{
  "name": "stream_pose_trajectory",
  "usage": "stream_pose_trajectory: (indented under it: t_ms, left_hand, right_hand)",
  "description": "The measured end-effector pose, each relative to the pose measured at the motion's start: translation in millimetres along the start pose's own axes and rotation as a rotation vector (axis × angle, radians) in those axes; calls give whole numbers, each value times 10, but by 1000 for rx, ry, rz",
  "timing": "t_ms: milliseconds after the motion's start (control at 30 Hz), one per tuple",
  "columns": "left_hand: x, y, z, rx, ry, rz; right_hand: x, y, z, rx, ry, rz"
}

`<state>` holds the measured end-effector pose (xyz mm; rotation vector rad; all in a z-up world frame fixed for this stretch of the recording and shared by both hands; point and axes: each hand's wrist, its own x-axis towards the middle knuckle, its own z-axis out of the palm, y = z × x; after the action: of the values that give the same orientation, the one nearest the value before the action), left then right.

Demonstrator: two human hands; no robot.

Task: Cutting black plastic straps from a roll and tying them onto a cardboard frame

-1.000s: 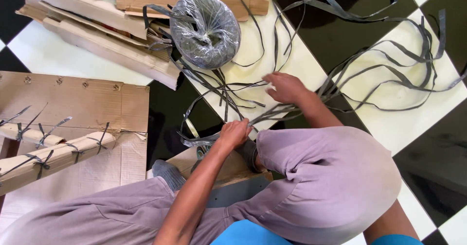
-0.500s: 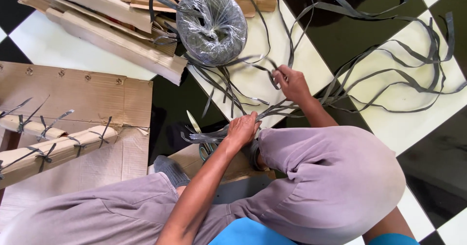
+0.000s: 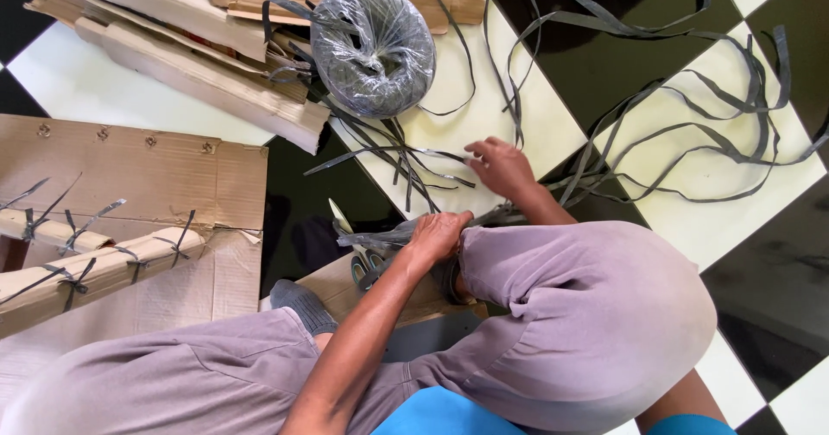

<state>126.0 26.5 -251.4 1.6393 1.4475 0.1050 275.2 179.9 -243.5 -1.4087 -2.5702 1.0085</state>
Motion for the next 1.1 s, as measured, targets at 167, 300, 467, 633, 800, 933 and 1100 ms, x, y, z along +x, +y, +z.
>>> stream_pose_trajectory:
  t_ms: [167, 300, 467, 633, 800, 933, 1100]
  left_hand:
    - [-83, 111, -88, -11, -33, 24]
    - [-95, 125, -140, -9, -27, 15]
    - [13, 59, -58, -42, 24, -29]
    - [10, 8, 5, -6, 16, -4]
    - [-38, 46, -38, -17, 0, -26]
    - [-65, 16, 11, -17, 3, -49]
    - [-65, 3, 68, 45, 3, -70]
  right_hand:
    - [89, 473, 643, -418, 28, -92]
    - [177, 671, 818, -380, 100, -57]
    - [208, 153, 165, -1, 199, 132]
    - [474, 172, 74, -161, 83, -61]
    - [724, 11, 153, -326, -10, -28]
    - [933, 432, 684, -376, -40, -27]
    - [767, -60, 525, -299, -118, -293]
